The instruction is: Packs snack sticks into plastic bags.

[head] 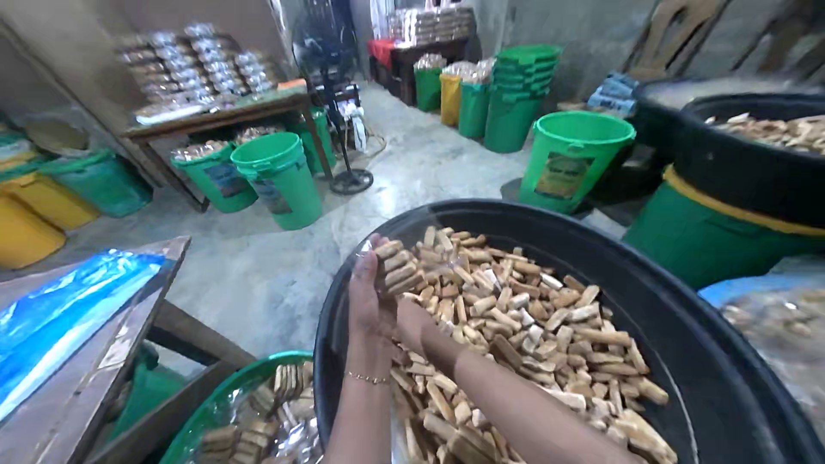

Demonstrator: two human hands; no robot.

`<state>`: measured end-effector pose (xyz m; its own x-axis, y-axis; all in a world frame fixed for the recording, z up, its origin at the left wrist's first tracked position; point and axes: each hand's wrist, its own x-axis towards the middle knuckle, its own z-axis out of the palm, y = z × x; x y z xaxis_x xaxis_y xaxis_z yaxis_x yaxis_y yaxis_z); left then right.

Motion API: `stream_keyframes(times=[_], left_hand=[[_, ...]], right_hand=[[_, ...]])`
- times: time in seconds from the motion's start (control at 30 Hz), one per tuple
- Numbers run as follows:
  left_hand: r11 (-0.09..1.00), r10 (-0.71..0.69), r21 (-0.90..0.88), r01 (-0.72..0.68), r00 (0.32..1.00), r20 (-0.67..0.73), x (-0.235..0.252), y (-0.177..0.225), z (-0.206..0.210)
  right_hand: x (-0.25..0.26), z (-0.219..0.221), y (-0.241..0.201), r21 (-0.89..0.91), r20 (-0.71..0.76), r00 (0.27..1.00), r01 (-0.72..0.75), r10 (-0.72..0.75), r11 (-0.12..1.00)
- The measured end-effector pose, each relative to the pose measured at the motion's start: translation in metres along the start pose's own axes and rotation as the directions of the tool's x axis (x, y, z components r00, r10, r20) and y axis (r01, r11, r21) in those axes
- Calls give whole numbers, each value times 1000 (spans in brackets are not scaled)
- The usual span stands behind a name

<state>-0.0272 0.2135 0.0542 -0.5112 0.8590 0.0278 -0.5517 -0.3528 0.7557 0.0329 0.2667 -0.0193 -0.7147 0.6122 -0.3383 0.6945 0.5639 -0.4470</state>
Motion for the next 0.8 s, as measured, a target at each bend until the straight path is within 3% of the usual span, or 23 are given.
stream_keyframes(times=[0.07,0.13,0.17,0.23,0.3,0.37,0.53,0.6,0.7,0.8], left_hand=[[999,-20,-37,22,998,61,0,-3,1],[993,-37,-106,46,996,81,0,-6,0],[990,-49,-130,59,995,82,0,-8,0],[986,-65,-144,78,993,94,-3,-12,5],[987,-86,-126,104,986,144,-10,-19,13],[987,-98,-100,127,964,249,-23,-29,21],[975,-141,-84,205,866,480,-68,-49,45],[970,-145,-89,227,829,540,-81,-51,50],[978,-138,-37,203,778,613,-89,-54,53],[982,-187,140,129,791,583,-100,-54,61]], right_hand=[[-12,-10,10,44,-84,996,20,-17,999],[-41,-31,24,272,-324,945,48,45,961],[-59,-42,36,389,-514,854,155,75,908],[-100,-65,56,420,-825,558,489,96,764],[-142,-85,61,276,-947,316,696,62,663],[-167,-89,64,80,-985,160,751,-63,655],[-175,-83,78,-361,-927,-96,502,-364,786],[-184,-79,85,-410,-900,-69,470,-431,782],[-208,-67,90,-251,-909,156,535,-386,807],[-242,-57,93,-85,-873,379,500,-306,862]])
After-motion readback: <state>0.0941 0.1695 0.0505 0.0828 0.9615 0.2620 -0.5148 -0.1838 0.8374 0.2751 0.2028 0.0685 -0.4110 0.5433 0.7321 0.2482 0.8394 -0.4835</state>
